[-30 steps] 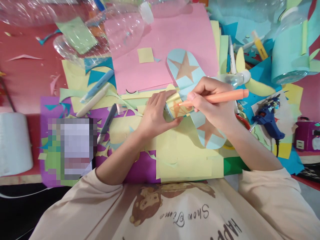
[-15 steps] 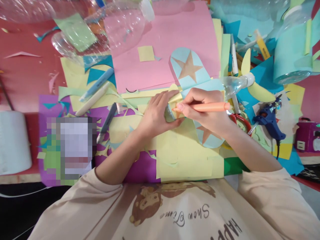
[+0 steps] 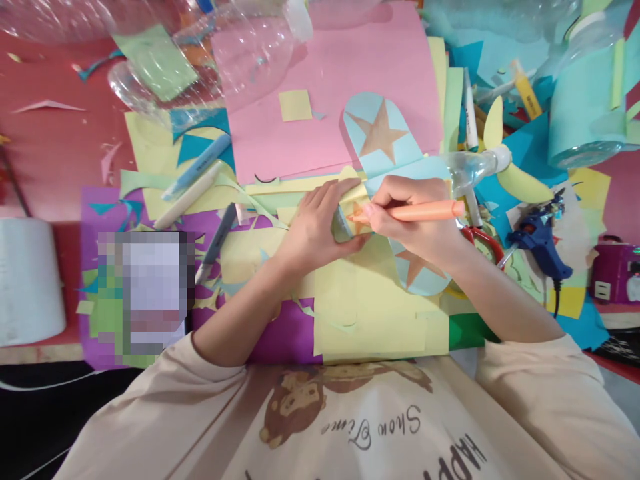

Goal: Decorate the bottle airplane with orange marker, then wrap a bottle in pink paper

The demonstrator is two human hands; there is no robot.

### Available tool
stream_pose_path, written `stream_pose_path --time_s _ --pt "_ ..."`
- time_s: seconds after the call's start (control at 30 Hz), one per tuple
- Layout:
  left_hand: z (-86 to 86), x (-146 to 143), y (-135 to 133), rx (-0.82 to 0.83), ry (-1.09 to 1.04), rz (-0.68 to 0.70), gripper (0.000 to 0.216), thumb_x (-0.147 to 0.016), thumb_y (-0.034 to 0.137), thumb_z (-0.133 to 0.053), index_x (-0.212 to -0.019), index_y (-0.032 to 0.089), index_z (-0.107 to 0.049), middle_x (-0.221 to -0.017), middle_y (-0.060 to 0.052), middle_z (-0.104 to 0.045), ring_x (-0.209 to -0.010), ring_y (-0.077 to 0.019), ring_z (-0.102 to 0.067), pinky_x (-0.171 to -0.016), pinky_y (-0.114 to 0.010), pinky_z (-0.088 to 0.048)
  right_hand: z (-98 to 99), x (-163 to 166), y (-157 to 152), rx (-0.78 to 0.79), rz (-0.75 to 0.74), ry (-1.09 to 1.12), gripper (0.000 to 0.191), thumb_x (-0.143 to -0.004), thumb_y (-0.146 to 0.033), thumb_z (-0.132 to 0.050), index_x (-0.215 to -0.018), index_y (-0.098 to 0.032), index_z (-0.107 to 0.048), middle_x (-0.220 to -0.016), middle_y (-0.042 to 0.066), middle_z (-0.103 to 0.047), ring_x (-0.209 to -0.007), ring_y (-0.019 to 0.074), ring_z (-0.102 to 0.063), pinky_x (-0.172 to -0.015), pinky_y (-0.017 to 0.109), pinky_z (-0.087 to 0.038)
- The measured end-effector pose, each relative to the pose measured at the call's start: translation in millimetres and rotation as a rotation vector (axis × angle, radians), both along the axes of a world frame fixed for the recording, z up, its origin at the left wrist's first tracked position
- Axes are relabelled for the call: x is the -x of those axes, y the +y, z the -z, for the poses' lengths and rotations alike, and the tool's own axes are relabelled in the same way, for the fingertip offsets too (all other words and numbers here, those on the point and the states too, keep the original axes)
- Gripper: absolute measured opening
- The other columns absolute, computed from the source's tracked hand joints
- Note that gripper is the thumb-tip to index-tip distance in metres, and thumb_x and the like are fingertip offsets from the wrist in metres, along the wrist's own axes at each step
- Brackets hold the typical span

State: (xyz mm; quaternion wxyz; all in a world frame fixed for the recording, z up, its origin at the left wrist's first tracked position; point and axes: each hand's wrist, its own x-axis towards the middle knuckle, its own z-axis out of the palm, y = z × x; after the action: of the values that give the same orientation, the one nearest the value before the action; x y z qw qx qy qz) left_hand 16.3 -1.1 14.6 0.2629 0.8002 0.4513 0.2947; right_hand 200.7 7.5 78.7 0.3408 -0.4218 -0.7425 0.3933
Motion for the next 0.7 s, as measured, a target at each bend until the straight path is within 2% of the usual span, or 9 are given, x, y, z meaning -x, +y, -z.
stream_pose_path --time_s 0.33,0.5,0.7 --pt "-1.0 -0.2 -0.9 -0.011 0.004 -0.005 0.064 -0.076 0.045 -0.066 -0.131 0.024 -0.041 -0.125 -0.011 -0.06 -0.115 -0.0302 -0.059 -0.096 -0.045 -0.049 2.2 -0.4 3.4 0.024 0.002 0.166 0.026 -0.084 -0.024 -0.061 -0.062 -0.019 -0.048 -0.056 -0.006 -0.053 -0.051 0.0063 -0.042 -0.049 0.023 -0.032" --pt "-0.8 -0.1 -0.6 -0.017 0.008 -0.011 0.062 -0.077 0.045 -0.065 -0.131 0.025 -0.041 -0.125 -0.011 -0.061 -0.115 -0.0294 -0.06 -0.095 -0.044 -0.05 4.2 -0.5 2.5 -0.006 -0.021 0.108 0.027 -0.086 -0.029 -0.063 -0.065 -0.018 -0.05 -0.057 -0.007 -0.054 -0.052 0.0053 -0.041 -0.051 0.022 -0.031" --pt "0.9 -0.7 -0.4 -0.054 -0.002 -0.01 0.062 -0.077 0.046 -0.065 -0.13 0.023 -0.042 -0.122 -0.012 -0.062 -0.112 -0.0293 -0.061 -0.093 -0.044 -0.051 3.1 0.4 2.3 -0.048 -0.029 0.083 0.027 -0.089 -0.027 -0.059 -0.065 -0.018 -0.051 -0.056 -0.007 -0.051 -0.051 0.0046 -0.041 -0.051 0.021 -0.031"
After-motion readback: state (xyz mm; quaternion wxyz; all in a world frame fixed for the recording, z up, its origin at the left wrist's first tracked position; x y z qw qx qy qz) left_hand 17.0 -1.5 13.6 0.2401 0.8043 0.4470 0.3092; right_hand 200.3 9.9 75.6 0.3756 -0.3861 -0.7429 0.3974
